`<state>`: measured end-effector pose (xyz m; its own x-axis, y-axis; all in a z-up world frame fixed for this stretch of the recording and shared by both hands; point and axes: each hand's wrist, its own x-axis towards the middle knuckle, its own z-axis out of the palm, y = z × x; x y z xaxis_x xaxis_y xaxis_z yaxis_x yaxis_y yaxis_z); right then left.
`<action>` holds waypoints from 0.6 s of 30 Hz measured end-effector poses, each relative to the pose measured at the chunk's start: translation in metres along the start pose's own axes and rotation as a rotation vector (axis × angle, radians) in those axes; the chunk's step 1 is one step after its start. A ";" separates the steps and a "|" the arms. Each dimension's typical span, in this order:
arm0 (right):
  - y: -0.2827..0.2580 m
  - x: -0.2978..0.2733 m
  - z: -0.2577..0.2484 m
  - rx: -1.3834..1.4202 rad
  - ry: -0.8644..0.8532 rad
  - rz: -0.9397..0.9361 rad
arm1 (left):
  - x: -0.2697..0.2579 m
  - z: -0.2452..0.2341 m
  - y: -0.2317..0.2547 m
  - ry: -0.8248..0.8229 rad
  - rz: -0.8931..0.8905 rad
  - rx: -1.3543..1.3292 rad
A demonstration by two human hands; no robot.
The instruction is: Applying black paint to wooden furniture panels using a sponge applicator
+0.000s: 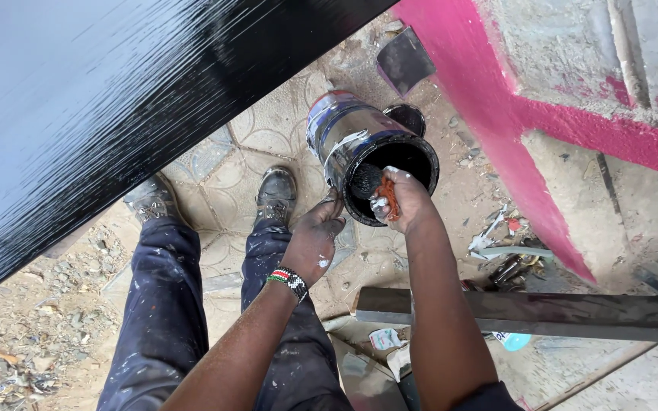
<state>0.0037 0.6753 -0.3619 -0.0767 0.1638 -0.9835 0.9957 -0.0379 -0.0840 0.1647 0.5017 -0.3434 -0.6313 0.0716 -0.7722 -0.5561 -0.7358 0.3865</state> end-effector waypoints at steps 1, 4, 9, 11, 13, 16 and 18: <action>0.003 -0.003 0.003 -0.022 -0.005 -0.004 | -0.001 0.000 0.000 0.008 -0.011 0.011; -0.001 -0.027 0.008 -0.028 -0.002 -0.004 | -0.003 0.002 0.004 0.007 -0.016 0.032; 0.005 -0.029 0.002 0.025 0.050 -0.012 | -0.004 -0.001 0.000 0.011 0.005 0.018; -0.005 -0.083 0.015 -0.092 0.032 -0.118 | -0.005 -0.003 -0.001 -0.001 0.024 0.049; -0.005 -0.114 0.019 -0.059 0.020 -0.149 | -0.043 0.017 0.059 0.008 0.042 0.175; -0.013 -0.149 0.004 0.081 -0.081 -0.207 | -0.112 0.038 0.164 -0.081 0.108 0.063; -0.016 -0.167 -0.003 0.176 -0.175 -0.218 | -0.163 0.038 0.238 -0.180 0.149 -0.177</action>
<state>0.0007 0.6517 -0.1956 -0.3098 0.0153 -0.9507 0.9321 -0.1927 -0.3068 0.1149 0.3399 -0.1060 -0.7937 0.0602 -0.6053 -0.3566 -0.8522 0.3829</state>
